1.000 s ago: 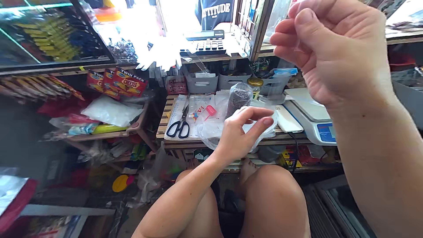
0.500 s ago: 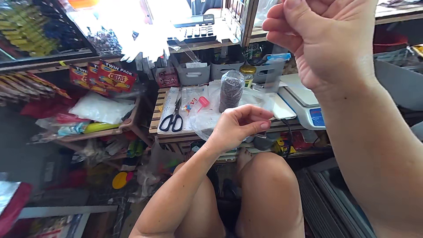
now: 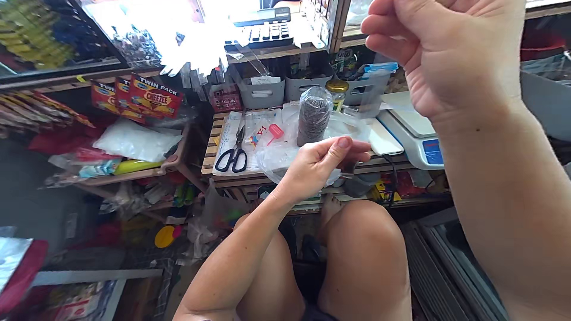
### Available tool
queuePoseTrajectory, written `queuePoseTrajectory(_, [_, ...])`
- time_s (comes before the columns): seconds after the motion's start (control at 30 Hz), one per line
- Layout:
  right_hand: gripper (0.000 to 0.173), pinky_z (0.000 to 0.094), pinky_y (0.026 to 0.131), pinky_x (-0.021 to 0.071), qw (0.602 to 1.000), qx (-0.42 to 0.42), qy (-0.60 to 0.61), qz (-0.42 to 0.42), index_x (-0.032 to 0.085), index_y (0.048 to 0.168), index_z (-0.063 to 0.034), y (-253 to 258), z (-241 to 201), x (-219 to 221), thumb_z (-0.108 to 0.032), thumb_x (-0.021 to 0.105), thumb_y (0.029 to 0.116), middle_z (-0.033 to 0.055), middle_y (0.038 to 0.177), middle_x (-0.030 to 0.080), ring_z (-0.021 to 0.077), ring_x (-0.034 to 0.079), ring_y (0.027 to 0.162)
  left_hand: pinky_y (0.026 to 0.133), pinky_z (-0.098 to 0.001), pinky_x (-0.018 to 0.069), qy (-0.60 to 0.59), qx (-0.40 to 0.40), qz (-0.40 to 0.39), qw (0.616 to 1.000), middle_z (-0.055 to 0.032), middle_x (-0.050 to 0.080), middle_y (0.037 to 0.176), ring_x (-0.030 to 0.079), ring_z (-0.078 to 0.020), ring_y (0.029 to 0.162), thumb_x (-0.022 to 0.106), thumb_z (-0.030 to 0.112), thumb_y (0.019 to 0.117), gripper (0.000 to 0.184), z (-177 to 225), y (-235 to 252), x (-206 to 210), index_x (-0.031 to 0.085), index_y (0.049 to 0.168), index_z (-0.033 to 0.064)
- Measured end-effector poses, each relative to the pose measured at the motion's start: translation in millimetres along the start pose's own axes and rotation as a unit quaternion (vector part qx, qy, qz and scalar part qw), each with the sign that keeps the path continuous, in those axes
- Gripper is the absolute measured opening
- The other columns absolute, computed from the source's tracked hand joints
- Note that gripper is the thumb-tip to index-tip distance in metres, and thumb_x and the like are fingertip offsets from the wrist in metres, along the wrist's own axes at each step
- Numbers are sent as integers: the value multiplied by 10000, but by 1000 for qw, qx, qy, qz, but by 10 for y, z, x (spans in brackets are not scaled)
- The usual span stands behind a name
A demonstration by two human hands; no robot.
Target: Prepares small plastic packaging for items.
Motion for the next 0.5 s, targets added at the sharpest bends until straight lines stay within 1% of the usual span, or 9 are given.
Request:
queuePoseTrajectory(0.07, [78,309,822,655,1000,2,0,3,613,1101,-42,30,6,-25,-57,559,1047,48,956,741,176,761,888,842,-309,609,-18,-26,-1,999,-120,747,1085,732,-143,916,311,234,1138,460,1,-6,8,653,1269,-44])
queuePoseTrajectory(0.17, [42,300,813,656,1000,9,-2,13,602,1069,-57,59,34,-48,-56,570,1042,32,930,738,166,760,864,862,-336,616,-38,-48,-8,998,-137,753,1069,744,-172,916,302,240,1142,473,0,-9,5,640,1289,-56])
queuePoseTrajectory(0.3, [42,301,807,656,1000,7,-2,22,603,1068,-53,74,70,-95,-58,571,1042,37,925,740,173,761,865,856,-335,619,-53,-55,-18,997,-145,753,1072,747,-181,920,291,232,1143,473,-8,-9,11,634,1296,-56])
queuePoseTrajectory(0.43, [59,307,818,654,1000,10,-1,23,603,1088,-51,93,103,-114,-65,562,1047,39,941,735,175,759,875,842,-323,617,-67,-63,-19,996,-148,749,1072,744,-177,905,317,216,1139,444,-2,-19,27,631,1302,-52])
queuePoseTrajectory(0.5, [68,308,825,652,1000,13,4,24,602,1098,-47,98,118,-107,-68,558,1050,42,945,734,174,758,878,843,-326,617,-55,-55,-18,997,-152,746,1081,742,-179,913,341,190,1134,413,-1,-23,25,629,1308,-50])
Point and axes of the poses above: each hand's wrist, its own y-axis towards the middle knuckle, its own x-axis out of the palm, z = x × y, the point moved 4 cm from there along y, towards the middle knuckle
